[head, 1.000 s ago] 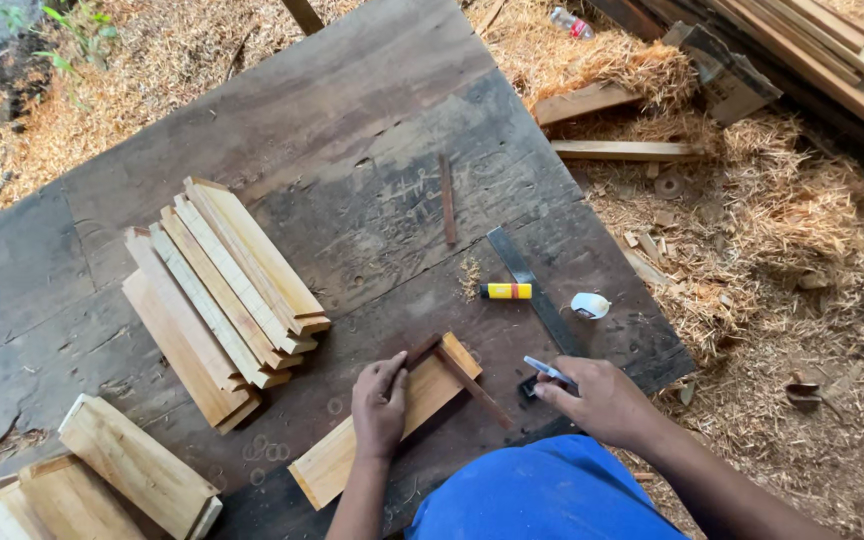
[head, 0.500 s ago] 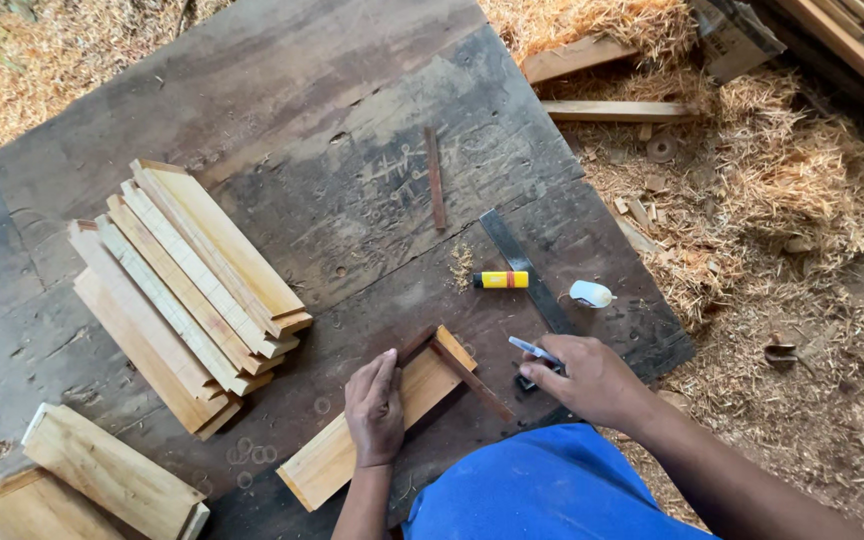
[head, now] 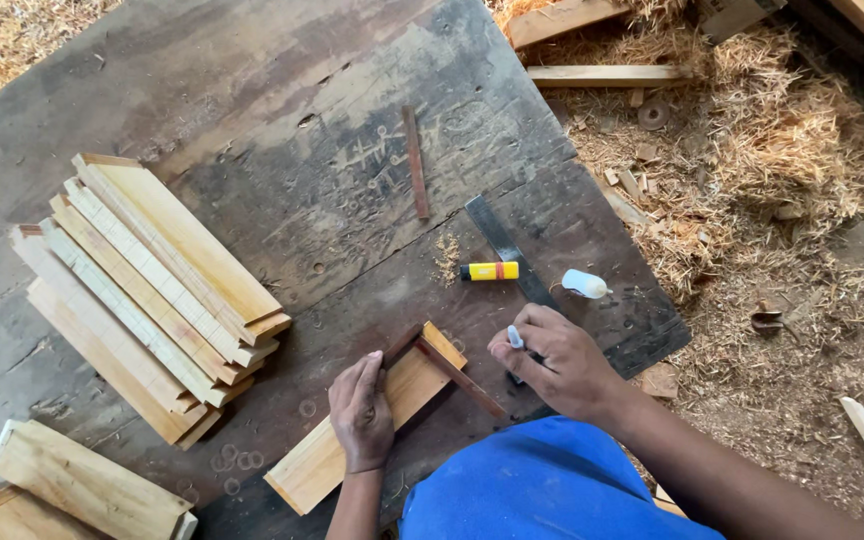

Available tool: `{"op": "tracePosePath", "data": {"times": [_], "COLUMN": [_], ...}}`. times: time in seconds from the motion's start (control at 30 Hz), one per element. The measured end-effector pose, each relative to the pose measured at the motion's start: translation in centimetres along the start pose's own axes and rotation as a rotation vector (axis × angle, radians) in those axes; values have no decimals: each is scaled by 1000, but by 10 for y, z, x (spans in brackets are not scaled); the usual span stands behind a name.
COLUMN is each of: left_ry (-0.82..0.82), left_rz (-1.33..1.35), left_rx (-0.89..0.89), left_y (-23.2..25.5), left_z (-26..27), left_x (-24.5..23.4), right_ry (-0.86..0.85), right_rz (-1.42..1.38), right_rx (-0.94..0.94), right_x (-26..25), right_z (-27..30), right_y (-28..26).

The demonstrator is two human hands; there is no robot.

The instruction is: The person marks lines on wooden pieces using a pen and a straight edge on a workshop table.

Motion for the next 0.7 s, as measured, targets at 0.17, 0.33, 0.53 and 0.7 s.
{"op": "tracePosePath", "data": {"times": [0.17, 0.33, 0.53, 0.7], "left_ry": [-3, -15, -3, 6], "left_rz": [-19, -12, -32, -24], "left_rx": [-14, -2, -20, 26], "left_y": [-2, 0, 2, 9], "left_z": [0, 0, -2, -6], "left_x": [1, 0, 0, -2], "right_ry": [1, 16, -14, -65], "right_rz": [5, -77, -97, -68], "right_rx": [-7, -12, -96, -225], "right_x": [-2, -3, 1, 19], "right_z": [-1, 1, 2, 1], "right_y": [2, 2, -9, -23]}}
Point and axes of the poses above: each hand's wrist, its own z-axis away from the middle knuckle, its own x-axis out of the palm, y = z × x, the point moved 6 cm from there along -z, towards the middle knuckle, and after that the axes turned 12 degrees about y, right-handed, at the moved point
